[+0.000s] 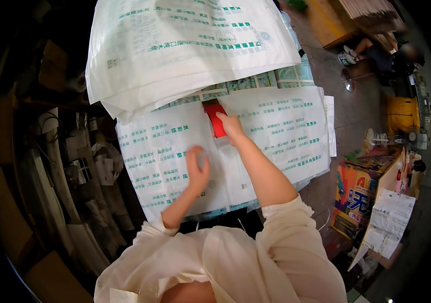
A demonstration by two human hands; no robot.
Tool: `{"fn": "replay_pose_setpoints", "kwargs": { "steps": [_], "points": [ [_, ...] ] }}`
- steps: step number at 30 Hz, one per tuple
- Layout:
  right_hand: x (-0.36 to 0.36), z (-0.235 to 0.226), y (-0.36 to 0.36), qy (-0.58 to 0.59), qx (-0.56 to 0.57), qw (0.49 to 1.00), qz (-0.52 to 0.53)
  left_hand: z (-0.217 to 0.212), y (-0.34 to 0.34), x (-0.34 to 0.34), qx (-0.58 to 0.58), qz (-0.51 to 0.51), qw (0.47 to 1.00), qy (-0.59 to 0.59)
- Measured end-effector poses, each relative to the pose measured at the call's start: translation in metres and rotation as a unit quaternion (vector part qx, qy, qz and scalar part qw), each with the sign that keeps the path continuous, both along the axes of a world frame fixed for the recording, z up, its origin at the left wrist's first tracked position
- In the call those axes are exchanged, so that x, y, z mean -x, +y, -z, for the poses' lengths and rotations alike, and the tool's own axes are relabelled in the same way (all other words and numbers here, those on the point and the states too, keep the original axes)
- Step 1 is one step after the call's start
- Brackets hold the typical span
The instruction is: The person seals white plastic shipping bags using a red handheld tape dispenser. They repeatedly smooth the bags, apply tape to the seams, and fold the edges to secure the contents. The process involves handling multiple bags one by one in a repetitive sequence.
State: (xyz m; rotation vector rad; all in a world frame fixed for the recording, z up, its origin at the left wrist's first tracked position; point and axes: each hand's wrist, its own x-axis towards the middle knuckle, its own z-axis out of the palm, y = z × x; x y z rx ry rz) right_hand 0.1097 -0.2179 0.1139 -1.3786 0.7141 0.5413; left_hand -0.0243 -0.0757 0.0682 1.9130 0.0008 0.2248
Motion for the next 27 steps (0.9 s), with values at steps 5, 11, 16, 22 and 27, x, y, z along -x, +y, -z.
{"fn": "replay_pose_setpoints", "kwargs": {
  "steps": [5,11,16,22,27],
  "points": [
    [0.011,-0.005,-0.001,-0.012,-0.009,1.0,0.01,0.01,0.027,-0.185,-0.088,0.009,0.995,-0.047],
    [0.021,0.001,0.002,-0.043,-0.054,0.997,0.027,0.048,0.036,-0.281,-0.222,0.303,0.921,0.107],
    [0.029,-0.002,-0.002,-0.04,-0.08,0.995,0.049,0.048,0.033,-0.293,-0.213,0.39,0.871,0.207],
    [0.036,0.001,-0.003,-0.058,-0.117,0.99,0.055,0.044,0.041,-0.294,-0.212,0.408,0.85,0.257],
    [0.043,0.003,-0.007,-0.076,-0.128,0.987,0.058,0.044,0.033,-0.3,-0.21,0.42,0.84,0.27]
  ]
}}
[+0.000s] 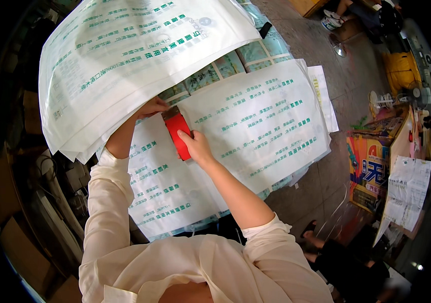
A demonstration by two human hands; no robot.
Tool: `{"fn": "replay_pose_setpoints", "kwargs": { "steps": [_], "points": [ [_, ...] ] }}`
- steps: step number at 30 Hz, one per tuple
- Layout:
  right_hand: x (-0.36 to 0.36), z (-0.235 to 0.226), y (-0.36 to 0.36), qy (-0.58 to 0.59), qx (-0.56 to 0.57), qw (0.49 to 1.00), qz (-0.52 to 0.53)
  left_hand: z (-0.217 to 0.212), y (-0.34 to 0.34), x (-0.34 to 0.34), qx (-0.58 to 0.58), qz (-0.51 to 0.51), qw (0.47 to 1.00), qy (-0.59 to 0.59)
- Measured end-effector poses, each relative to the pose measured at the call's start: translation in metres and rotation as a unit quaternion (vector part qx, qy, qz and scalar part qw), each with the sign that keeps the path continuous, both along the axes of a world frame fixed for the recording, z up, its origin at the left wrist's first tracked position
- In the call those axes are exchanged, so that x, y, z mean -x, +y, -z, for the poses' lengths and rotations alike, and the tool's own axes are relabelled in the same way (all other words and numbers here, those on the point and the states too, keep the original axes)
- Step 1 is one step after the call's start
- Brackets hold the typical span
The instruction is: The person seals white plastic shipping bags using a red handheld tape dispenser. They repeatedly smooth the bags, apply tape to the seams, and fold the edges to secure the contents. The process involves handling multiple bags one by one in a repetitive sequence.
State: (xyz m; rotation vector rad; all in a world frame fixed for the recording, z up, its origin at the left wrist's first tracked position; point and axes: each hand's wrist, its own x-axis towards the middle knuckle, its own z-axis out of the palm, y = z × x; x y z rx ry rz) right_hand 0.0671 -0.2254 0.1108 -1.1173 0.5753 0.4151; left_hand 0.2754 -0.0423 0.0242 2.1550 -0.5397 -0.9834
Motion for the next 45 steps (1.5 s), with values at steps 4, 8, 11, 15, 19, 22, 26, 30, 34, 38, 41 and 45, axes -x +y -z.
{"fn": "replay_pose_setpoints", "kwargs": {
  "steps": [4,8,11,15,19,22,26,30,34,38,41,45],
  "points": [
    [0.004,0.0,0.001,-0.007,-0.012,1.0,0.011,0.0,0.0,-0.001,-0.004,0.008,1.0,0.011],
    [0.004,0.0,0.001,-0.009,-0.014,1.0,0.017,0.002,-0.002,0.0,-0.001,0.017,1.0,0.015],
    [0.004,0.002,0.0,-0.011,-0.017,1.0,0.017,0.003,-0.006,-0.003,0.007,0.025,1.0,0.016],
    [0.005,0.0,0.006,-0.016,-0.011,1.0,0.023,0.002,-0.003,-0.006,0.006,0.027,1.0,0.012],
    [0.005,0.001,0.004,-0.015,-0.009,1.0,0.017,0.003,-0.004,-0.006,0.005,0.039,0.999,0.018],
    [0.006,-0.002,0.003,-0.016,0.0,1.0,0.017,0.002,-0.005,-0.003,0.008,0.05,0.998,0.028],
    [0.007,-0.003,0.003,-0.019,-0.005,1.0,0.014,0.001,-0.009,-0.001,0.003,0.066,0.997,0.039],
    [0.011,-0.002,0.0,-0.035,-0.035,0.999,-0.002,0.002,-0.014,0.001,0.0,0.079,0.996,0.05],
    [0.01,-0.005,-0.001,-0.017,-0.033,0.999,0.002,0.004,-0.012,0.01,0.014,0.031,0.999,0.03],
    [0.015,-0.005,-0.004,-0.008,-0.024,1.0,-0.003,-0.021,-0.022,0.024,0.035,-0.016,0.999,0.031],
    [0.018,-0.018,0.0,0.017,-0.026,0.999,0.011,-0.032,-0.023,0.025,0.018,-0.009,0.999,0.044],
    [0.041,-0.018,-0.003,0.021,-0.003,0.999,-0.026,-0.028,-0.022,0.027,-0.011,-0.024,1.0,0.017]
  ]
}}
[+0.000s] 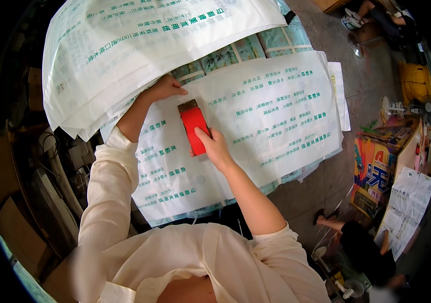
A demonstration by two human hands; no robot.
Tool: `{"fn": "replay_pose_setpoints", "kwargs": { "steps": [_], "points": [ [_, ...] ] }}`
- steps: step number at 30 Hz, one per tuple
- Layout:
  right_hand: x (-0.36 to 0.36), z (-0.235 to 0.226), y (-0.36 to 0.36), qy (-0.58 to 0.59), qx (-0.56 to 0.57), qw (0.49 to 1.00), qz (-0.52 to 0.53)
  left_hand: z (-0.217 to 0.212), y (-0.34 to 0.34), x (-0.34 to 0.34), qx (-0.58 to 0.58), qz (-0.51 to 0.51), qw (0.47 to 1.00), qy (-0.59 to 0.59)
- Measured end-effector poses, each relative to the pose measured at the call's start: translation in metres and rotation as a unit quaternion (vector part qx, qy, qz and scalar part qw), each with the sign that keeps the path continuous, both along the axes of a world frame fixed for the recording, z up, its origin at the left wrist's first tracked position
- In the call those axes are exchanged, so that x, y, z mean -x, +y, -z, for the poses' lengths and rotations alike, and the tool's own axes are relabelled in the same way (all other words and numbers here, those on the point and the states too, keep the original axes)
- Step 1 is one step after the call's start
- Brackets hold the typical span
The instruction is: The person seals white plastic shipping bags using a red handheld tape dispenser. They repeatedly smooth the bags, apply tape to the seams, and fold the edges to secure the contents. The process involves handling multiple bags one by one in a repetitive sequence.
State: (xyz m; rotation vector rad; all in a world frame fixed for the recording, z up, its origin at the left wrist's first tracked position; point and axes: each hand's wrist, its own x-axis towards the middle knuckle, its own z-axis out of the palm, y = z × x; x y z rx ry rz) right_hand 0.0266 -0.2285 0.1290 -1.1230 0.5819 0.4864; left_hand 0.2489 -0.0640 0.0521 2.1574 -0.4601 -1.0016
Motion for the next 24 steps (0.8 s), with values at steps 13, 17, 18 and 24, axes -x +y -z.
{"fn": "replay_pose_setpoints", "kwargs": {
  "steps": [13,17,18,24],
  "points": [
    [0.244,-0.056,-0.034,0.134,0.07,0.988,-0.007,0.011,-0.003,0.003,-0.007,-0.01,0.999,-0.049],
    [0.287,-0.061,-0.032,0.166,0.078,0.983,0.018,0.018,-0.002,0.004,0.003,0.0,0.994,-0.11],
    [0.293,-0.062,-0.032,0.173,0.072,0.982,0.029,0.018,-0.003,0.003,0.016,0.005,0.997,-0.071],
    [0.322,-0.055,-0.035,0.19,0.059,0.978,0.056,0.02,-0.001,0.0,-0.023,0.021,0.994,-0.104]
  ]
}}
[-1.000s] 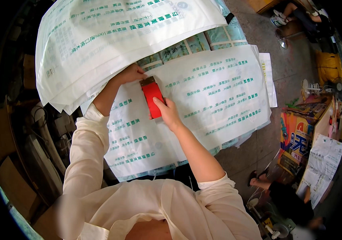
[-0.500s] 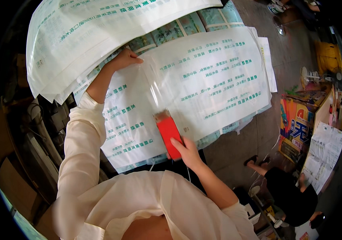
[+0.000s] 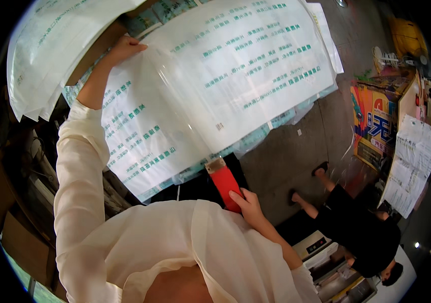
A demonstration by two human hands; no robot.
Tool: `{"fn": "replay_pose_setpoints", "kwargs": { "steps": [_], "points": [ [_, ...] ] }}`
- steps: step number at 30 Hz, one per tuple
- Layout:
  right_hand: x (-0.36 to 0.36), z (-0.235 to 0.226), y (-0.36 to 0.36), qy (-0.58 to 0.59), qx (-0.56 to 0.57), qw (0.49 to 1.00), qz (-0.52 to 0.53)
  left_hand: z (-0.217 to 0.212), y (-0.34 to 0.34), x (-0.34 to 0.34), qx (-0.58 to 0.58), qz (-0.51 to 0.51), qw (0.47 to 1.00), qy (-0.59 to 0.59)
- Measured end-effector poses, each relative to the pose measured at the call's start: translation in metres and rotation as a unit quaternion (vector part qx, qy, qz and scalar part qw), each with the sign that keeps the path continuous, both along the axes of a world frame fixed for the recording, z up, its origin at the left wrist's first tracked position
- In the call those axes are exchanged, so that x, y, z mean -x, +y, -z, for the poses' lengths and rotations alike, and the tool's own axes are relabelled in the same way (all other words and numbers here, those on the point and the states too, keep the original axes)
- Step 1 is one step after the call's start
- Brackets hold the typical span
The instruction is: The person seals white plastic shipping bags using a red handheld tape dispenser. They repeatedly smooth the bags, apply tape to the seams, and fold the edges to secure the contents. The process involves handling multiple bags one by one in a repetitive sequence.
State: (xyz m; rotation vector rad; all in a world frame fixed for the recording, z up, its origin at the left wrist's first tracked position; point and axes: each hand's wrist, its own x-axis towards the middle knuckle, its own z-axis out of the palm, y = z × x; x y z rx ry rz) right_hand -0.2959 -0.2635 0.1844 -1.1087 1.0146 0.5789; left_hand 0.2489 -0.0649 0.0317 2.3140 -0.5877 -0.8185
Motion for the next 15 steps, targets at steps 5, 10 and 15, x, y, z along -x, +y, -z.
{"fn": "replay_pose_setpoints", "kwargs": {
  "steps": [5,10,15],
  "points": [
    [0.0,0.0,0.006,-0.015,0.006,1.0,0.024,-0.011,0.0,0.005,0.002,0.021,1.0,-0.024],
    [0.004,0.016,0.004,-0.057,-0.014,0.998,0.04,-0.049,-0.021,0.09,0.029,-0.061,0.896,-0.439],
    [-0.009,0.012,0.001,-0.055,-0.046,0.996,0.043,-0.05,0.019,0.261,0.064,-0.013,0.919,-0.389]
  ]
}}
